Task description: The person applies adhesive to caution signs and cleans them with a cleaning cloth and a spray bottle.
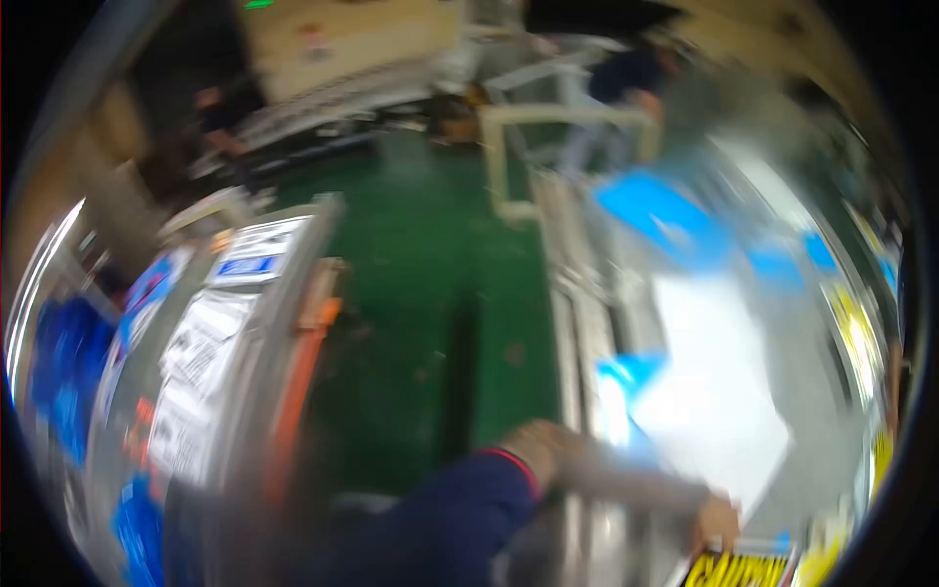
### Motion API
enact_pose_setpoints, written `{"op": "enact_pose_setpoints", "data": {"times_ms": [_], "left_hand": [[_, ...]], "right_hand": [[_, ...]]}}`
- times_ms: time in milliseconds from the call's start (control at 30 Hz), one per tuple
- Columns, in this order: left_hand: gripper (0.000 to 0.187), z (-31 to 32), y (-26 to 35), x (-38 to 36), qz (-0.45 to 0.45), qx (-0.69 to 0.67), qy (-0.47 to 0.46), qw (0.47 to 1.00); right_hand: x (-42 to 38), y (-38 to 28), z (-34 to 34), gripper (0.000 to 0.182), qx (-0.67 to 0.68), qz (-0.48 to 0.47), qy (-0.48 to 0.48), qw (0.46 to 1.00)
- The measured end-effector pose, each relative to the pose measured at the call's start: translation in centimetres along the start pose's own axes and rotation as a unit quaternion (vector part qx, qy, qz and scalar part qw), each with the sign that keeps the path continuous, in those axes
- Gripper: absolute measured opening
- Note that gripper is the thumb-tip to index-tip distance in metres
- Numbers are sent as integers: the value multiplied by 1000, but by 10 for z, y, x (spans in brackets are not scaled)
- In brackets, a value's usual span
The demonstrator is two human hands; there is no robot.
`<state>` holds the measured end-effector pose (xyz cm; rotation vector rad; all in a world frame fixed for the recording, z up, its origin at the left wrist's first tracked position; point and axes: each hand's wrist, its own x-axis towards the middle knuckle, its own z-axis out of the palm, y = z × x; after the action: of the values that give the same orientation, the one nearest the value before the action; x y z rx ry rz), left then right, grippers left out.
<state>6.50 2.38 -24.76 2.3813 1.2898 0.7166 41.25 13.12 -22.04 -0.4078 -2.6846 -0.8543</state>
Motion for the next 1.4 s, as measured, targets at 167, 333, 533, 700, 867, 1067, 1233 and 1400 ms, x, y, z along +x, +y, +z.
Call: {"op": "enact_pose_setpoints", "data": {"times_ms": [167, 333, 533, 700, 867, 1067, 1233, 1400], "left_hand": [[48, -57, 61, -33, -67, -136, -20, 988], [52, -74, 76, -26, -150, -75, -77, 983], [53, -83, 85, -25, -174, -65, -102, 977], [53, -74, 76, -32, -134, -40, -78, 987], [61, -88, 90, -29, -72, -18, -34, 997], [104, -84, 197, 5, -59, -372, 98, 921], [49, -73, 216, 21, -133, -372, 22, 918], [38, -55, 183, 19, -170, -561, 103, 803]], "right_hand": [[-15, 33, 4, 67, 157, 216, -174, 948], [-4, -42, -50, 72, 264, 285, -111, 915], [-27, -17, -67, 43, 379, 414, -44, 826], [-33, 95, -106, 41, 566, 584, 276, 512], [-13, 84, -204, 45, 792, 467, 300, 253], [18, 26, -254, 58, 867, 328, 107, 359], [37, 42, -267, 60, 708, 338, -46, 618], [33, 20, -293, 66, 520, 205, 13, 829]]}}
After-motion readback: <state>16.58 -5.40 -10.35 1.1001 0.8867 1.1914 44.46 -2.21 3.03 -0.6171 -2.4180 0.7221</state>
